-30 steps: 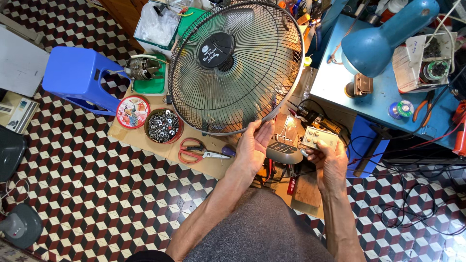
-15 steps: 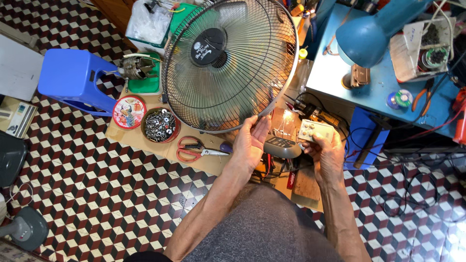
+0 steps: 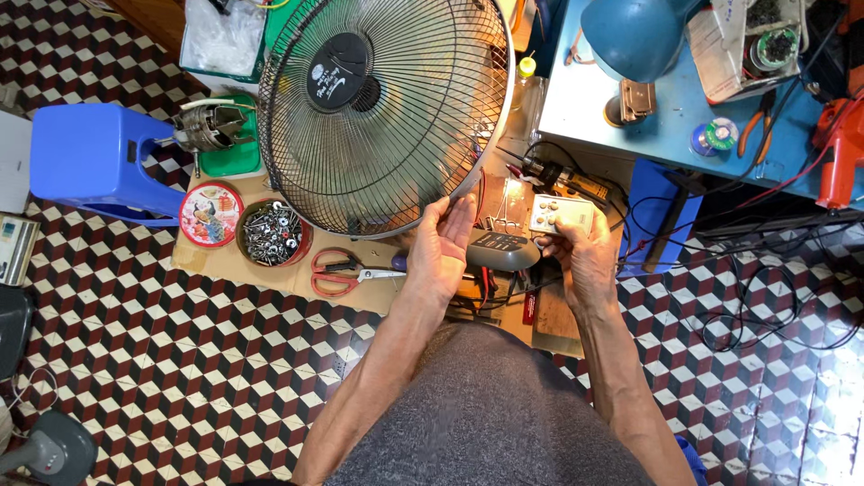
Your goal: The person assembles a standing fan by attaching the front grille to the fan head, then tests the fan using a remote control. The person handles the fan grille, fan head, and remote control throughout the process.
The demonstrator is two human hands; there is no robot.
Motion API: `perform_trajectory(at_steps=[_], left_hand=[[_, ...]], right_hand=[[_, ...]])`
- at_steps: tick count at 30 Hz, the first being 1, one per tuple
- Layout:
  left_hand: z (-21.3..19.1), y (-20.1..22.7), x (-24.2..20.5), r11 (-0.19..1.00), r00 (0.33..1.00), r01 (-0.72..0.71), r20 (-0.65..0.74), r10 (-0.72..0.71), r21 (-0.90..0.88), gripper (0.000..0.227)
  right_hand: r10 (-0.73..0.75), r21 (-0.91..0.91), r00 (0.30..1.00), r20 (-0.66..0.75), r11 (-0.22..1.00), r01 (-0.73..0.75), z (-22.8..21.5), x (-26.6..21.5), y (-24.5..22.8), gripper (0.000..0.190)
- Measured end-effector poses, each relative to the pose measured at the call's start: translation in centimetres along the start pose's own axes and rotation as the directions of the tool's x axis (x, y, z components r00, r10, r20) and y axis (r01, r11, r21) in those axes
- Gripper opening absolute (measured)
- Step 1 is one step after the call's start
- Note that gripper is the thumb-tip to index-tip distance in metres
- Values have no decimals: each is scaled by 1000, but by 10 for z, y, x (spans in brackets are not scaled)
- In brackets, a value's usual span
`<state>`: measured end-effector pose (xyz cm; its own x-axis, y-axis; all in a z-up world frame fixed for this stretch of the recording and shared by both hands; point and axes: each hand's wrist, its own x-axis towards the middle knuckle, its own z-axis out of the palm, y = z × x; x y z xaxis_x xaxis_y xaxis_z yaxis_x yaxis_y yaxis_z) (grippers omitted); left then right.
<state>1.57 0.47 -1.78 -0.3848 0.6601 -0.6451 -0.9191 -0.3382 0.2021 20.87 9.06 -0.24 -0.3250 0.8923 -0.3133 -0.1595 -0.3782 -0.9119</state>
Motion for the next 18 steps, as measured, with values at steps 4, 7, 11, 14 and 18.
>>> perform_trajectory(at_steps=[4,7,11,14,18], left_hand=[[-1,0,2,1000,1000,2,15,-2,-18,24],[-3,-1,3,999,1000,14,15,-13,-42,24],[-5,-2,4,999,1000,19,17,-18,-38,25],[-4,-1,4,999,1000,14,21,-13,-44,26],[-2,-1,1,999,1000,14,7,-14,-47,28]], right_hand=[[-1,5,1000,3,1000,1,2,1,-1,29],[-5,36,1000,18,999,4,2,0,2,30],[2,44,1000,29,999,-3,2,0,5,33],[-6,36,1000,27,999,5,4,0,6,33],[-2,28,999,34,1000,1,5,-2,4,32]])
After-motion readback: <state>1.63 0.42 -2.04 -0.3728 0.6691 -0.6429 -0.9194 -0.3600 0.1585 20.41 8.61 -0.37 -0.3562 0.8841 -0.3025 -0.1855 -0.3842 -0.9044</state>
